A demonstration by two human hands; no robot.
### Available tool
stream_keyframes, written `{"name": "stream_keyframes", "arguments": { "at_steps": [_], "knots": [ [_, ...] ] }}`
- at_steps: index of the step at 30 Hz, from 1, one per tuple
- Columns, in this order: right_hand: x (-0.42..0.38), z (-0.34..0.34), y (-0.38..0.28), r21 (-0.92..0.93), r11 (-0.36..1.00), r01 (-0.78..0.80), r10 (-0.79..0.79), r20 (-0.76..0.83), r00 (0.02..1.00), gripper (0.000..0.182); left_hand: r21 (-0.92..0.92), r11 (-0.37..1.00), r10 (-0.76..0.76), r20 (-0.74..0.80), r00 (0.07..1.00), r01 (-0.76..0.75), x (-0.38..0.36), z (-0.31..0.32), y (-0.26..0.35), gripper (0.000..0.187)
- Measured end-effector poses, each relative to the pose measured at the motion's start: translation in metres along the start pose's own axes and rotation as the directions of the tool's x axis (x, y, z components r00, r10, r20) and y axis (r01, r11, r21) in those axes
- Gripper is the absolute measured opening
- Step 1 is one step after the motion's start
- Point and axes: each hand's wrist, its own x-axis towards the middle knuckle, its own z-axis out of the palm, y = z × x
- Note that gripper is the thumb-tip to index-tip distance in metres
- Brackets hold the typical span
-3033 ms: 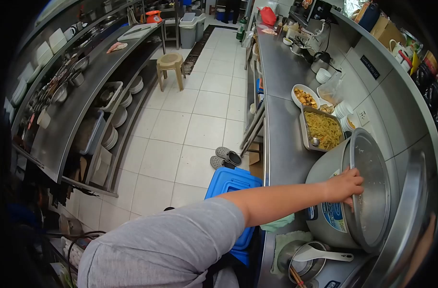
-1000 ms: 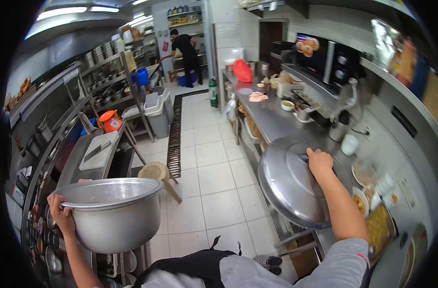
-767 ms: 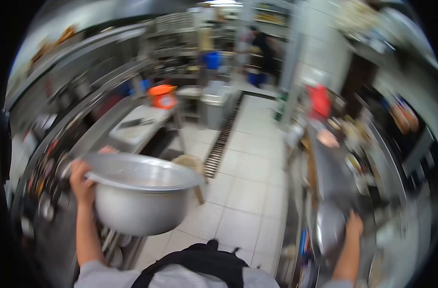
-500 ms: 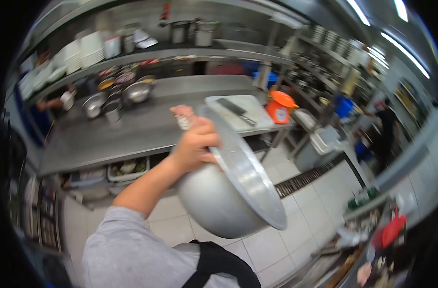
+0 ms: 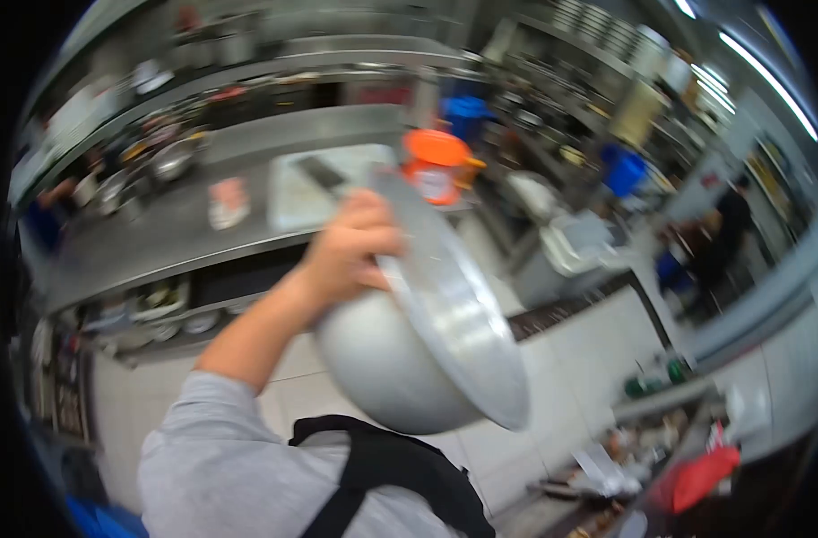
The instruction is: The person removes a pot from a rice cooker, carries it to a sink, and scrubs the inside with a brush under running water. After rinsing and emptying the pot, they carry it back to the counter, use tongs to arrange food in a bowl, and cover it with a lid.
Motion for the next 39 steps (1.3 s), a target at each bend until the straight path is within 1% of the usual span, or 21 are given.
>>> {"name": "stream_keyframes", "arguments": {
  "at_steps": [2, 3, 6, 7, 8, 10, 11, 13, 14, 16, 17, 18, 19, 20, 23, 27, 30, 33, 35, 37, 39],
  "knots": [
    [0.079, 0.022, 0.0, 0.102, 0.967, 0.235, -0.227, -0.08, 0.971, 0.042, 0.038, 0.999, -0.033, -0.014, 0.999, 0.033, 0.024, 0.054, 0.006, 0.056],
    [0.108, 0.028, -0.02, 0.021, 0.999, -0.048, 0.046, 0.106, 0.993, 0.044, 0.058, 0.998, -0.035, -0.01, 0.999, 0.036, 0.035, 0.081, 0.009, 0.055],
    [0.205, 0.046, -0.094, 0.106, 0.994, -0.021, -0.007, 0.256, 0.967, 0.04, 0.074, 0.997, -0.01, -0.015, 1.0, 0.011, 0.075, 0.144, 0.006, 0.053],
    [0.234, 0.074, -0.095, 0.12, 0.989, 0.091, -0.112, 0.188, 0.976, 0.04, 0.084, 0.996, 0.001, -0.026, 1.0, 0.002, 0.086, 0.163, 0.006, 0.052],
    [0.266, 0.092, -0.099, 0.182, 0.979, 0.092, -0.135, 0.24, 0.961, 0.039, 0.075, 0.997, 0.0, 0.013, 1.0, -0.001, 0.098, 0.19, 0.004, 0.052],
    [0.322, 0.134, -0.092, 0.252, 0.966, 0.059, -0.139, 0.314, 0.939, 0.039, 0.115, 0.989, 0.099, -0.036, 0.994, -0.094, 0.123, 0.251, -0.004, 0.043],
    [0.347, 0.158, -0.078, 0.205, 0.976, 0.075, -0.148, 0.369, 0.918, 0.038, 0.127, 0.985, 0.122, -0.04, 0.992, -0.116, 0.137, 0.282, -0.007, 0.03],
    [0.383, 0.201, -0.041, 0.163, 0.982, 0.095, -0.157, 0.42, 0.894, 0.034, 0.096, 0.984, 0.154, -0.028, 0.988, -0.151, 0.163, 0.333, -0.022, 0.028],
    [0.398, 0.223, -0.012, 0.162, 0.985, 0.065, -0.129, 0.425, 0.896, 0.034, 0.076, 0.98, 0.188, -0.043, 0.981, -0.184, 0.177, 0.368, -0.033, 0.025],
    [0.42, 0.267, 0.064, 0.098, 0.982, -0.162, 0.082, 0.55, 0.831, 0.036, 0.017, 0.978, 0.211, -0.054, 0.976, -0.21, 0.212, 0.446, -0.061, 0.024],
    [0.406, 0.303, 0.128, 0.061, 0.979, -0.194, 0.139, 0.494, 0.859, 0.036, -0.003, 0.981, 0.192, -0.054, 0.98, -0.192, 0.231, 0.486, -0.076, 0.025],
    [0.393, 0.296, 0.151, 0.029, 0.96, -0.278, 0.23, 0.481, 0.846, 0.034, -0.024, 0.984, 0.174, -0.05, 0.984, -0.175, 0.252, 0.525, -0.09, 0.026],
    [0.382, 0.291, 0.173, -0.031, 0.93, -0.366, 0.33, 0.51, 0.794, 0.034, -0.068, 0.987, 0.144, -0.023, 0.989, -0.145, 0.274, 0.563, -0.102, 0.038],
    [0.372, 0.284, 0.189, -0.092, 0.881, -0.464, 0.437, 0.534, 0.724, 0.034, -0.103, 0.98, 0.167, -0.032, 0.985, -0.169, 0.295, 0.595, -0.111, 0.038],
    [0.368, 0.263, 0.211, -0.167, 0.713, -0.681, 0.647, 0.533, 0.546, 0.033, -0.149, 0.983, 0.114, 0.035, 0.993, -0.108, 0.355, 0.703, -0.135, 0.063],
    [0.417, 0.266, 0.208, -0.164, 0.543, -0.824, 0.751, 0.533, 0.389, 0.032, -0.141, 0.984, 0.115, 0.073, 0.991, -0.104, 0.427, 0.822, -0.158, 0.065],
    [0.492, 0.299, 0.216, -0.161, 0.502, -0.85, 0.754, 0.563, 0.338, 0.032, -0.119, 0.988, 0.099, 0.035, 0.994, -0.094, 0.471, 0.915, -0.178, 0.065],
    [0.61, 0.341, 0.243, -0.173, 0.578, -0.797, 0.697, 0.612, 0.373, 0.031, -0.074, 0.996, 0.049, 0.0, 0.999, -0.049, 0.512, 1.006, -0.2, 0.066],
    [0.708, 0.364, 0.262, -0.169, 0.683, -0.71, 0.621, 0.647, 0.444, 0.031, -0.034, 0.999, -0.003, -0.02, 1.0, 0.002, 0.545, 1.054, -0.209, 0.066],
    [0.834, 0.385, 0.292, -0.165, 0.826, -0.539, 0.504, 0.647, 0.573, 0.031, -0.023, 0.999, -0.026, -0.043, 0.999, 0.025, 0.578, 1.106, -0.225, 0.066],
    [0.997, 0.394, 0.321, -0.133, 0.941, -0.312, 0.329, 0.583, 0.743, 0.03, -0.015, 0.998, -0.068, -0.089, 0.994, 0.066, 0.616, 1.155, -0.24, 0.067]
  ]
}}
